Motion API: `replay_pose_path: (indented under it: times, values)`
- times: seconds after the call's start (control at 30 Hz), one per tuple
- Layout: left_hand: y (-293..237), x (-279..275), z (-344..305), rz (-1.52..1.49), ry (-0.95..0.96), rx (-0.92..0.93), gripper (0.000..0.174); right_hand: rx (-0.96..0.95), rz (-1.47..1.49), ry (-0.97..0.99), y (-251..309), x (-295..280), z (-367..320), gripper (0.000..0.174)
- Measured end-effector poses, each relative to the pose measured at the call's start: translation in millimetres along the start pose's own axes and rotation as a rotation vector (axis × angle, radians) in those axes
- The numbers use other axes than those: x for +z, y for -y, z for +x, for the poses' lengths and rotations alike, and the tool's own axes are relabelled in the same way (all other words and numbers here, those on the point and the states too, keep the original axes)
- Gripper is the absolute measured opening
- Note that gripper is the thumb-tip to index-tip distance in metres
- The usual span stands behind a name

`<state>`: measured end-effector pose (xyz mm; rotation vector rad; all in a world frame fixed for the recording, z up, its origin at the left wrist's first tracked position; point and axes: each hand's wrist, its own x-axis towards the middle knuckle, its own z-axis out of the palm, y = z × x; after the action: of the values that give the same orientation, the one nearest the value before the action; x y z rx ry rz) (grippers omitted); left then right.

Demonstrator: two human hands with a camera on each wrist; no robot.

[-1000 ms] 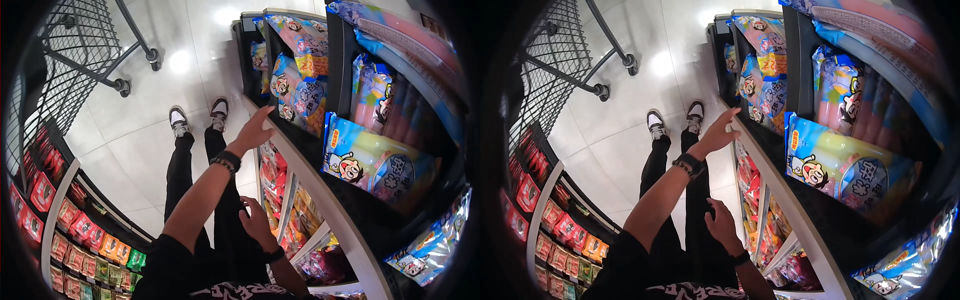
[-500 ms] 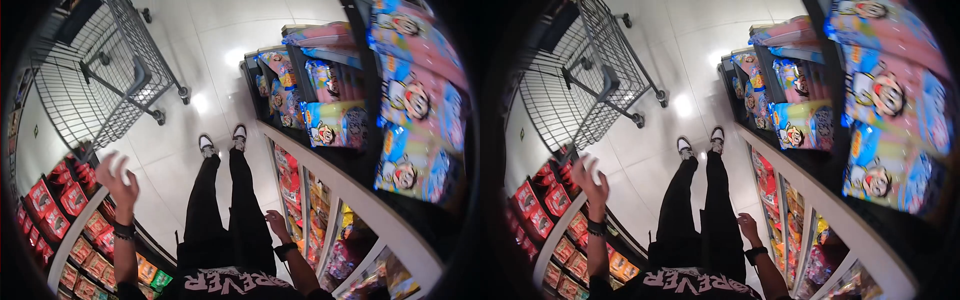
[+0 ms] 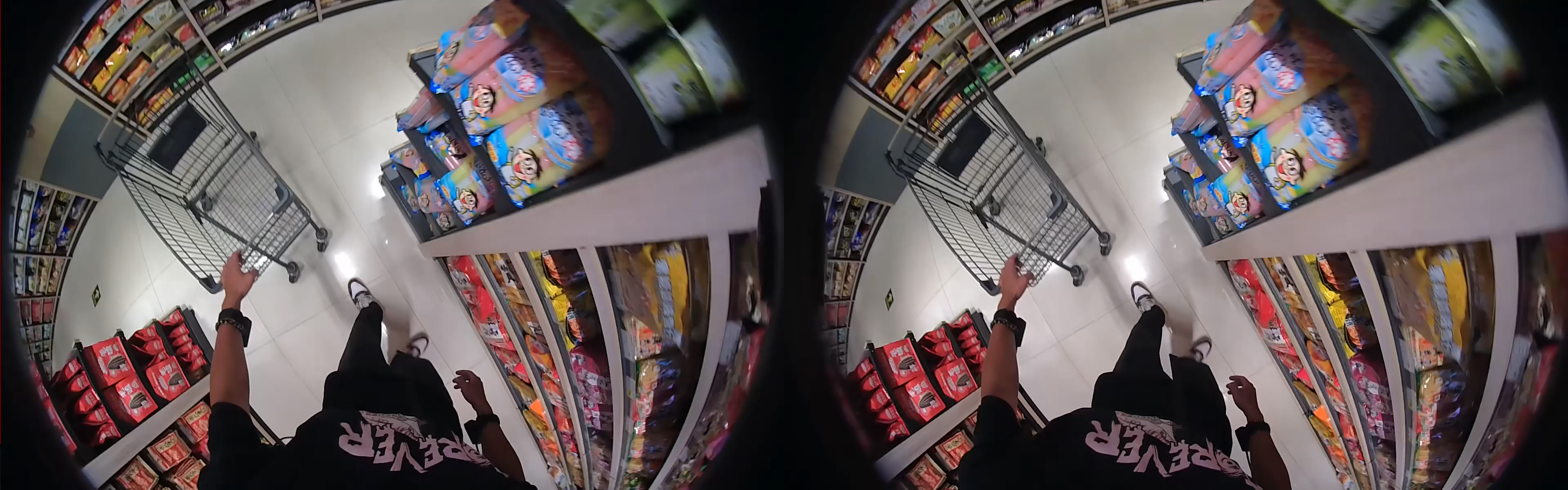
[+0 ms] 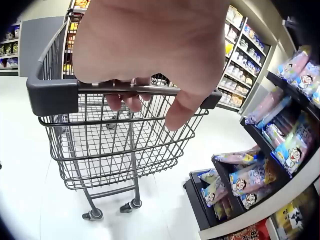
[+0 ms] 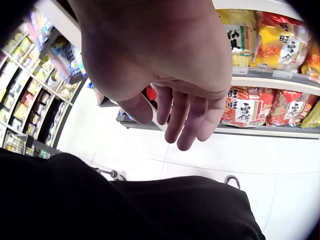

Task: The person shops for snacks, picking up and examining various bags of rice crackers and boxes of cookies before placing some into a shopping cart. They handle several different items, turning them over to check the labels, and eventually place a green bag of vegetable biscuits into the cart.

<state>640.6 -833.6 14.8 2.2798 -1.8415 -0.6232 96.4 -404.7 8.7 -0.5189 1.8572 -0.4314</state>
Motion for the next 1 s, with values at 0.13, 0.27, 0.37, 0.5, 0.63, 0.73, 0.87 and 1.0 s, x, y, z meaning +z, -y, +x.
replay_pose_path:
  times: [0.13, 0.27, 0.37, 0.5, 0.63, 0.73, 0.87, 1.0]
  values:
    - [-9.8, 13.6, -62.5, 0.098, 0.05, 0.015, 0.081, -0.019, 0.181, -0.096, -58.0, -1.2, -23.2, 0.036]
    - [-21.5, 33.7, -149.0, 0.264, 0.103, 0.046, 0.109, -0.049, 0.279, -0.165, -143.3, 2.5, -58.1, 0.034]
    - [-20.8, 42.4, -202.6, 0.292, 0.149, 0.106, 0.119, -0.029, 0.355, -0.129, -246.4, 8.1, -95.7, 0.033]
    - [0.6, 72.3, -219.6, 0.278, 0.266, 0.225, 0.114, 0.206, 0.501, -0.352, -361.2, 29.4, -176.3, 0.035]
    - [-13.0, 92.6, -268.6, 0.111, 0.188, 0.358, 0.064, 0.328, 0.59, -0.407, -420.2, 62.4, -254.1, 0.037]
    - [-35.3, 92.2, -322.4, 0.152, 0.162, 0.378, 0.047, 0.413, 0.663, -0.504, -417.7, 102.0, -308.5, 0.037]
    - [-52.1, 118.2, -368.2, 0.101, 0.059, 0.464, 0.038, 0.339, 0.78, -0.583, -412.0, 175.8, -342.4, 0.036]
    - [-66.2, 129.0, -409.7, 0.054, 0.072, 0.506, 0.039, 0.345, 0.627, -0.299, -372.7, 203.3, -369.6, 0.034]
